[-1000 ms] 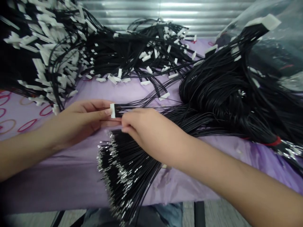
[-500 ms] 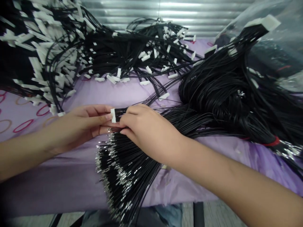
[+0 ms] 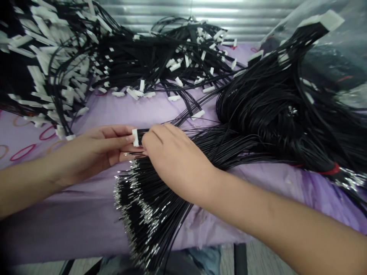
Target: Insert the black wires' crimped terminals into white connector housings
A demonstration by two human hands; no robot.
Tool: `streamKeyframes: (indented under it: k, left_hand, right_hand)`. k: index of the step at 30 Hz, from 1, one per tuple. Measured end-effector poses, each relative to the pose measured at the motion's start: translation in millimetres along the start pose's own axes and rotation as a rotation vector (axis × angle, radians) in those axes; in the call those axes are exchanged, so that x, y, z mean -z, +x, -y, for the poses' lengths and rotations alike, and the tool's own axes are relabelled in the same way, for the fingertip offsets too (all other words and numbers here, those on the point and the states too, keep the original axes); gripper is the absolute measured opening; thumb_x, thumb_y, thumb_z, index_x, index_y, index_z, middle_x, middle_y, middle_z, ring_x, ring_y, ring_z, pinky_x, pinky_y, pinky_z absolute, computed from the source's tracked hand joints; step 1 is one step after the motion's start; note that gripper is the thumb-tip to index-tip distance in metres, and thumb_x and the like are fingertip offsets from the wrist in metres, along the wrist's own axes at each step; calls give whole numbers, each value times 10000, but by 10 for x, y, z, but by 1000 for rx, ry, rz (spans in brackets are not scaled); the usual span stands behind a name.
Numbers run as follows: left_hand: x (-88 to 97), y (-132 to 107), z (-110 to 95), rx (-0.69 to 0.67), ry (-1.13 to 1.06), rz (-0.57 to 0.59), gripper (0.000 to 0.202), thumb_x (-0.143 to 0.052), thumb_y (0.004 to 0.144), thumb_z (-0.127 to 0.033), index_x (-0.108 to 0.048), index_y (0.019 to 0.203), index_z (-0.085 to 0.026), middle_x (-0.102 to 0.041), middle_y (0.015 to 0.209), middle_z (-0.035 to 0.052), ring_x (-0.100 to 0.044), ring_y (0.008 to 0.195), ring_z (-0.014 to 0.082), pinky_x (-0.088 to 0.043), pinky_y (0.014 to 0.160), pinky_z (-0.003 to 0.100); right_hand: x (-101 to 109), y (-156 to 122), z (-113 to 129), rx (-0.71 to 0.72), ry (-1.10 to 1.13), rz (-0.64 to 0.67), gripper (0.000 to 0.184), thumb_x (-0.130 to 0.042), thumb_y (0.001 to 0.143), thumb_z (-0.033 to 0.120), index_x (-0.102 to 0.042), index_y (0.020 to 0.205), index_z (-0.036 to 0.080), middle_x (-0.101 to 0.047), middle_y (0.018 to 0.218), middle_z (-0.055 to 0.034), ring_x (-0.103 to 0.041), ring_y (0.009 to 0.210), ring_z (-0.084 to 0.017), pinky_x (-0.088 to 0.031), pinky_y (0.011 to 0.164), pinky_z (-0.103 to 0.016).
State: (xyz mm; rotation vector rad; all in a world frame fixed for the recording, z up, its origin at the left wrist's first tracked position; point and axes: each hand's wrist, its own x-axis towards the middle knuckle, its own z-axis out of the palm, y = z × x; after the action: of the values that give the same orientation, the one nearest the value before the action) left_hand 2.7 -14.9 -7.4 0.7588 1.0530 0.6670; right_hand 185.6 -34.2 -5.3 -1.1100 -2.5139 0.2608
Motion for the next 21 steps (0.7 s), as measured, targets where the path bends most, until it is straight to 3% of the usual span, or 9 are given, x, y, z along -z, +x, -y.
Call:
streamKeyframes:
  k: [4,10,15,21]
  left_hand:
    - [-7,-25,-7,-9,68,40,112,-551,799,-96,-608,895,-89,-699,880,74,-691,830,137,-561,814,195]
    - [21,-15,-3,-14,122,98,131,-550,815,-133,-630,916,-105,-697,943,64,-685,867,130,-556,831,178]
    - [35,-8,7,-16,113,103,87,-568,805,-135,-636,858,-126,-708,885,35,-690,848,125,-564,804,167]
    - [30,-25,2,10,117,100,91,-560,807,-136,-626,867,-124,-713,861,51,-692,834,123,-564,782,155]
  right_hand:
    - [81,21,-6,-84,99,-84,77,-478,855,133,-539,809,124,-550,744,-13,-485,684,-103,-380,616,-225]
    - [160,60,-53,-98,217,-101,95,-543,801,124,-605,731,136,-564,693,10,-496,669,-71,-376,619,-193]
    - [150,51,-91,-72,159,-91,76,-579,734,99,-625,680,129,-549,643,19,-471,606,-62,-354,570,-194]
    - [146,39,-109,10,48,-80,93,-559,753,108,-629,696,132,-573,689,3,-502,627,-75,-376,581,-203]
